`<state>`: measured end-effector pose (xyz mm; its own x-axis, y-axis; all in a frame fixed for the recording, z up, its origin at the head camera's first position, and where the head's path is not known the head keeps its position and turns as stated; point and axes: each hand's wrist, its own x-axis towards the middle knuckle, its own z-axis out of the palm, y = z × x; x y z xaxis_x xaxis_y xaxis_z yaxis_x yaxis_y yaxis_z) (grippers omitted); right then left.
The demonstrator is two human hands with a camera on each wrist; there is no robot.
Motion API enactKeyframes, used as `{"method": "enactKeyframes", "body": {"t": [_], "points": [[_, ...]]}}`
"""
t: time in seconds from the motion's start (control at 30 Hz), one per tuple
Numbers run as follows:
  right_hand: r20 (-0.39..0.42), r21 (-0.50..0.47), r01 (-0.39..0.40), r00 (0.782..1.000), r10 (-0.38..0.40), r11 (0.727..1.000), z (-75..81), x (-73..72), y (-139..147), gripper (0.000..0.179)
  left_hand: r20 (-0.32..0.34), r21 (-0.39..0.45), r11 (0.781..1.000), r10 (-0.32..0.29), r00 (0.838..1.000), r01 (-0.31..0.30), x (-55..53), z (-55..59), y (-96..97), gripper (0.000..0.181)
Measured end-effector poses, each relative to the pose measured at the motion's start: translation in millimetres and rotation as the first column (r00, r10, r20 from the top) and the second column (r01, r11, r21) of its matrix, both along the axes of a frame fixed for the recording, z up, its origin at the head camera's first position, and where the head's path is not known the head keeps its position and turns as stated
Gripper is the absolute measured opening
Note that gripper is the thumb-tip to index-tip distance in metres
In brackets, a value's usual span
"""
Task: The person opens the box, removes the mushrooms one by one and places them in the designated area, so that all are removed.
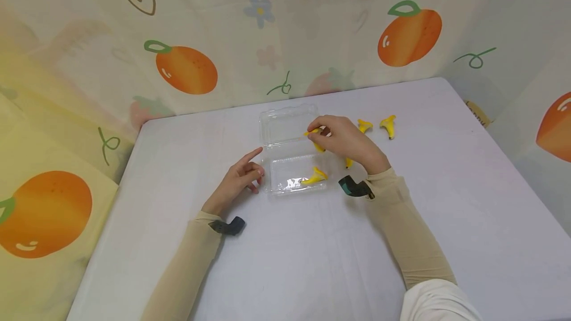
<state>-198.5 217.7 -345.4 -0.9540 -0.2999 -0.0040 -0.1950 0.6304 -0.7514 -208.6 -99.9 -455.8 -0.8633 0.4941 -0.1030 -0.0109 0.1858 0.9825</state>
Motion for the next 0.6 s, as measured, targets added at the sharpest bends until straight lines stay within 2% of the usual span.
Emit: {"method": "enactKeyframes", "body": {"t": [0.3,0.6], "points": [[0.013,0.025,0.024,1.000,-0.025,0.999,3.6,0.8,4.5,0.023,0.003,0.005,1.000,-0.006,1.000,0.006,-1.0,-1.5,-0.2,0.066],[0.010,0.035,0.034,0.999,-0.034,0.999,4.6,0.0,6.6,0.021,-0.022,0.009,1.000,-0.007,1.000,0.007,-2.0,-3.5,-0.5,0.066]]}}
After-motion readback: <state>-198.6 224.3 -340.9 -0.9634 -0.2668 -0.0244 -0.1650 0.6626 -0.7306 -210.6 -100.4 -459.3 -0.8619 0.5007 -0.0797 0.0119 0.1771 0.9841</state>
